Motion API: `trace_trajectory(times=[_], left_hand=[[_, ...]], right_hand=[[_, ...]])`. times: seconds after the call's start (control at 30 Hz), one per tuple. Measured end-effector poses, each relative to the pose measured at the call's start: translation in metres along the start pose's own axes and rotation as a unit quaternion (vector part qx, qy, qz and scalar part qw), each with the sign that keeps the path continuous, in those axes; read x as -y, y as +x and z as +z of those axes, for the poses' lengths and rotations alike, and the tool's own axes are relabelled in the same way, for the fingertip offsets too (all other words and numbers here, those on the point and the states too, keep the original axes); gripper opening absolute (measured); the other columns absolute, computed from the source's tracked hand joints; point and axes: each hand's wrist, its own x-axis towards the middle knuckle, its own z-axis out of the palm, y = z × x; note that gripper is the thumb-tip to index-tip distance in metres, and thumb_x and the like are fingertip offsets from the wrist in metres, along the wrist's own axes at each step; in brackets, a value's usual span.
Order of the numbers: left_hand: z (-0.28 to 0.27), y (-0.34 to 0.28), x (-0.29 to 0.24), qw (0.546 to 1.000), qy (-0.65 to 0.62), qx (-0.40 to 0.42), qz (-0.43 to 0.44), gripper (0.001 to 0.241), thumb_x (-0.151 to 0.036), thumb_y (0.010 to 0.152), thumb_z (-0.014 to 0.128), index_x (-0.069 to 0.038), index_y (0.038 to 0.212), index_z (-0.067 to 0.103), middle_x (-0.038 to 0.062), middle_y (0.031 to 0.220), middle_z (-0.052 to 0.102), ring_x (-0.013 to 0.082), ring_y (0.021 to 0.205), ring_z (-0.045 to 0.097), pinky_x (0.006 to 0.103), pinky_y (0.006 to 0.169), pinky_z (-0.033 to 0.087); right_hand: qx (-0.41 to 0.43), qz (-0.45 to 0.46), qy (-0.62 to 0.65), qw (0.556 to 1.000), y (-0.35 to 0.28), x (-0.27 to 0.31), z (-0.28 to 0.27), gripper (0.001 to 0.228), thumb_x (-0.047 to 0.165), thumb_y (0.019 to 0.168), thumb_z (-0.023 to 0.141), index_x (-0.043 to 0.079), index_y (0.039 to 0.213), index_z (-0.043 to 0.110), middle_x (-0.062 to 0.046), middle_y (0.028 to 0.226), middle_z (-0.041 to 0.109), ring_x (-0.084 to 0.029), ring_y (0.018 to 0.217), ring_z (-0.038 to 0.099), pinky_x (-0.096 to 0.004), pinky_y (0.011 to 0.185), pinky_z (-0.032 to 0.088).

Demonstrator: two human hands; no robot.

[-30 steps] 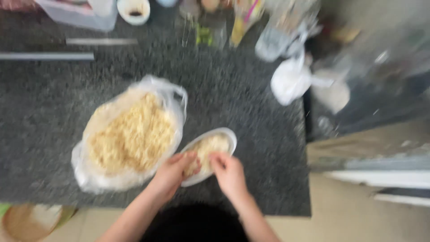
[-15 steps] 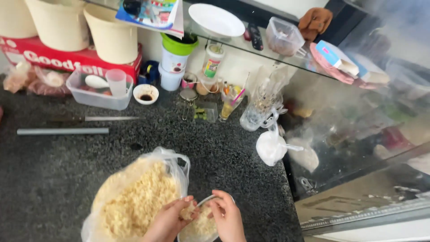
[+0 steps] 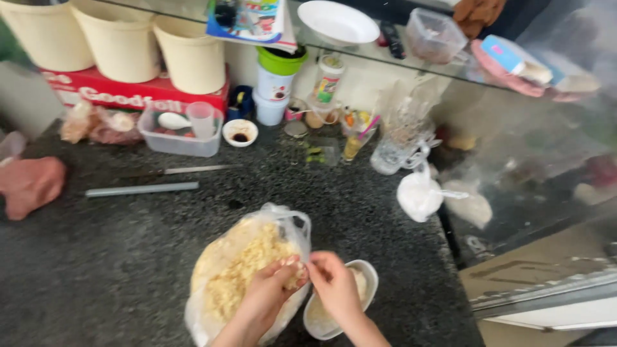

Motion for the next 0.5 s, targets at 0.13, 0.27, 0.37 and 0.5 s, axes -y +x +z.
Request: trace_trajectory(times=[0.13,0.27,0.37,0.5], left_hand=[[0.002,-0.011,-0.013,0.999,0.037,-0.017,0.020,0.026,-0.008,0.094,0.065,0.003,0.117,0.068,0.010,0.107,0.071,0.0196,0.092,0.069,0.0337,0.085,0.060],[0.001,-0.010,-0.010,0.998,0.053,-0.022,0.038,0.027,-0.008,0.093,0.067,0.002,0.118,0.069,0.009,0.105,0.072,0.0195,0.089,0.070,0.0315,0.084,0.059],[0.006,-0.017,-0.011,0.998,0.055,-0.021,0.034,0.027,-0.008,0.093,0.068,0.002,0.118,0.069,0.010,0.103,0.073,0.0194,0.089,0.070,0.0314,0.084,0.060],[0.006,-0.009,-0.013,0.999,0.026,-0.022,0.029,0.027,-0.009,0.093,0.067,0.003,0.117,0.068,0.011,0.103,0.074,0.0209,0.090,0.070,0.0326,0.084,0.059]], right_hand=[[0.014,-0.092,0.097,0.991,-0.003,0.004,0.009,0.021,0.016,0.090,0.068,0.007,0.109,0.068,0.000,0.075,0.070,-0.006,0.063,0.062,-0.023,0.059,0.050],[-0.005,-0.119,0.053,0.991,-0.010,0.007,0.011,0.013,0.014,0.091,0.072,0.003,0.100,0.073,0.000,0.074,0.070,-0.007,0.066,0.063,-0.023,0.061,0.051],[-0.016,-0.139,0.044,0.989,-0.013,0.002,0.010,0.013,0.012,0.089,0.074,0.003,0.098,0.073,0.001,0.077,0.072,-0.006,0.070,0.065,-0.022,0.064,0.053],[-0.012,-0.118,0.039,0.992,0.001,-0.004,0.002,0.013,0.014,0.095,0.073,0.003,0.100,0.075,-0.002,0.075,0.066,-0.008,0.070,0.058,-0.025,0.064,0.048]])
